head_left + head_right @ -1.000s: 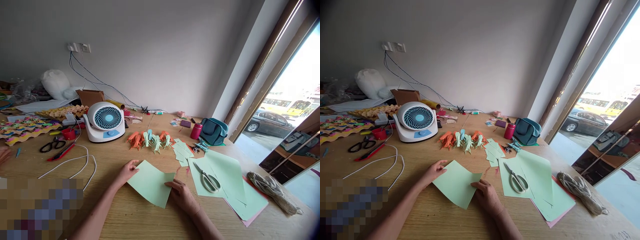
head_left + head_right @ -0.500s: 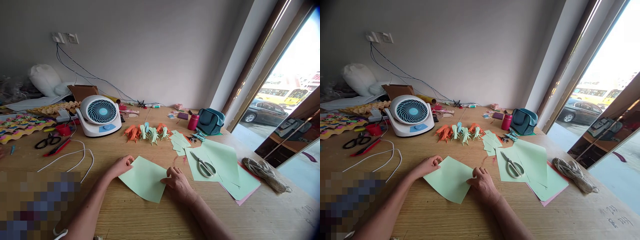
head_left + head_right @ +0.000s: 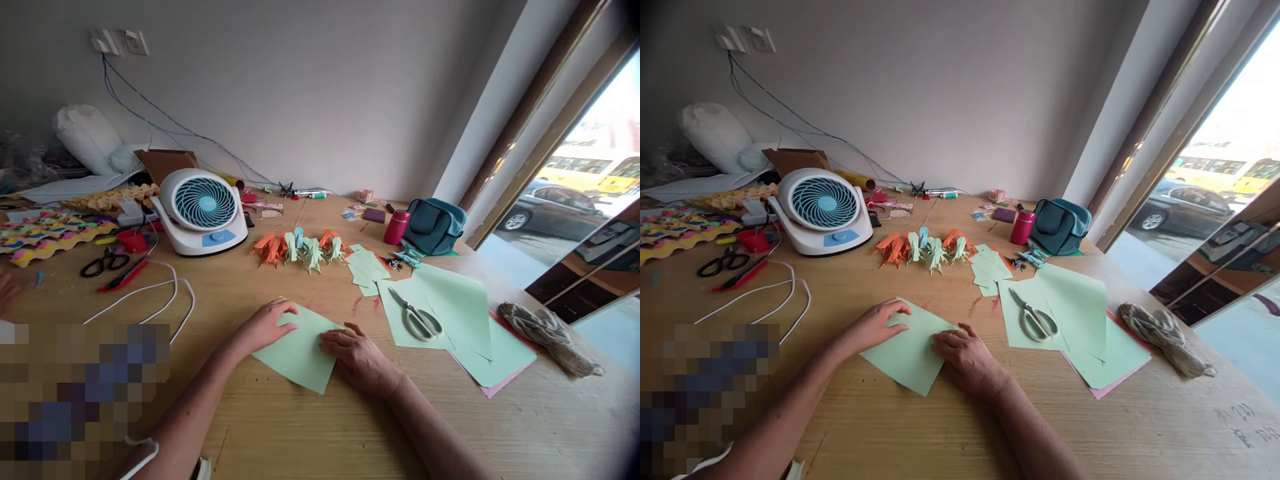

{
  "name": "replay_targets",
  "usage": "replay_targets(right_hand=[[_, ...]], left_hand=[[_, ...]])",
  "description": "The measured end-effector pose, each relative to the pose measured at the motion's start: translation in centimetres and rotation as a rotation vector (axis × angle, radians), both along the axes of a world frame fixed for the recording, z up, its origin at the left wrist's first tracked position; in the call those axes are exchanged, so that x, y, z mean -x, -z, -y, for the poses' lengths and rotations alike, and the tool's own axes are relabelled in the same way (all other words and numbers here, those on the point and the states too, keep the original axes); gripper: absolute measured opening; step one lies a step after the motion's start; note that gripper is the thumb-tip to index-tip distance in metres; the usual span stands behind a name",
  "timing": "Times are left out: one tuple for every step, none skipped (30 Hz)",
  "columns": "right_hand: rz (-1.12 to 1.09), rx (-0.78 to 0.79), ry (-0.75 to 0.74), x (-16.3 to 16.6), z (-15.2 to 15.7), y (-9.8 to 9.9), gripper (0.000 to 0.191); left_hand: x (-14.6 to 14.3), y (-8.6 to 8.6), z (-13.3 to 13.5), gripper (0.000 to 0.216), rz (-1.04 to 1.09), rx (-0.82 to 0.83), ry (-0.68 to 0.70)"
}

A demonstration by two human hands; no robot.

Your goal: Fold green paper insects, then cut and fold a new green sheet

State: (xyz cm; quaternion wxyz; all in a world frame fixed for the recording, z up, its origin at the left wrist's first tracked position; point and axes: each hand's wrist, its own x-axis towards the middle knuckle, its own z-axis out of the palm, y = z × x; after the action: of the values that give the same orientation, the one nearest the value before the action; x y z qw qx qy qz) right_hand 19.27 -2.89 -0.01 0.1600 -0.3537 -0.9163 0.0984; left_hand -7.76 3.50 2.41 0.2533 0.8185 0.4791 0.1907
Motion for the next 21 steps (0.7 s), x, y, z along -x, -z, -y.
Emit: replay_targets(right_hand=[[-0.002, 0.007, -0.001, -0.1, 0.0, 0.0, 0.042], [-0.006, 0.015, -0.005, -0.2, -0.1, 0.0, 0.042], [-0.009, 0.027, -0.009, -0.3, -0.1, 0.0, 0.042], [-0.016, 0.037, -0.012, -0.4, -0.2, 0.0, 0.042], [-0.026, 0.046, -0.014, -0.5, -0.2, 0.0, 0.042], [-0.038, 0.053, -0.016, -0.6, -0.3, 0.0, 0.042], [-0.05, 0.058, -0.017, -0.7, -0.3, -0.1, 0.043], [-0.061, 0.062, -0.017, -0.8, -0.3, -0.1, 0.043], [-0.071, 0.066, -0.018, -0.9, -0.3, -0.2, 0.042], [-0.079, 0.069, -0.017, -0.9, -0.3, -0.2, 0.042], [-0.087, 0.071, -0.017, -0.9, -0.2, -0.2, 0.041], [-0.095, 0.07, -0.019, -1.0, -0.2, -0.3, 0.04], [-0.104, 0.068, -0.021, -1.0, -0.2, -0.3, 0.039], [-0.112, 0.066, -0.023, -0.9, -0.2, -0.3, 0.038], [-0.119, 0.063, -0.026, -0.9, -0.1, -0.3, 0.036], [-0.127, 0.06, -0.029, -0.8, -0.1, -0.4, 0.035], [-0.133, 0.06, -0.032, -0.8, -0.1, -0.4, 0.034], [-0.139, 0.063, -0.033, -0.7, -0.1, -0.4, 0.032], [-0.147, 0.067, -0.029, -0.6, -0.1, -0.4, 0.03], [-0.154, 0.071, -0.021, -0.6, -0.1, -0.4, 0.028], [-0.161, 0.076, -0.005, -0.5, -0.1, -0.4, 0.026]], left_hand=[[-0.6, -0.3, 0.8, 0.025, 0.022, 0.033, 0.054], [-1.0, -0.5, 1.6, 0.032, 0.038, 0.056, 0.117], [-1.3, -0.7, 2.4, 0.04, 0.043, 0.078, 0.176], [-1.4, -0.9, 3.2, 0.048, 0.038, 0.101, 0.225], [-1.4, -1.1, 3.9, 0.054, 0.031, 0.112, 0.258], [-1.3, -1.2, 4.6, 0.061, 0.016, 0.122, 0.283], [-1.2, -1.2, 5.2, 0.069, -0.006, 0.13, 0.297], [-1.2, -1.2, 5.7, 0.076, -0.031, 0.136, 0.3], [-1.2, -1.2, 6.2, 0.082, -0.055, 0.138, 0.292], [-1.4, -1.2, 6.6, 0.084, -0.073, 0.132, 0.274], [-1.8, -1.2, 6.9, 0.08, -0.079, 0.114, 0.247], [-2.2, -1.2, 7.1, 0.072, -0.072, 0.088, 0.216], [-2.8, -1.2, 7.3, 0.062, -0.056, 0.059, 0.185], [-3.4, -1.3, 7.4, 0.05, -0.035, 0.036, 0.155], [-4.0, -1.4, 7.4, 0.039, -0.014, 0.021, 0.134], [-4.6, -1.5, 7.4, 0.031, -0.003, 0.011, 0.116], [-5.1, -1.7, 7.3, 0.024, -0.003, 0.004, 0.104], [-5.5, -1.9, 7.3, 0.019, -0.012, 0.001, 0.1], [-5.9, -2.1, 7.2, 0.015, -0.032, -0.003, 0.098], [-6.2, -2.2, 7.0, 0.012, -0.057, -0.011, 0.097], [-6.3, -2.4, 6.9, 0.013, -0.083, -0.019, 0.095]])
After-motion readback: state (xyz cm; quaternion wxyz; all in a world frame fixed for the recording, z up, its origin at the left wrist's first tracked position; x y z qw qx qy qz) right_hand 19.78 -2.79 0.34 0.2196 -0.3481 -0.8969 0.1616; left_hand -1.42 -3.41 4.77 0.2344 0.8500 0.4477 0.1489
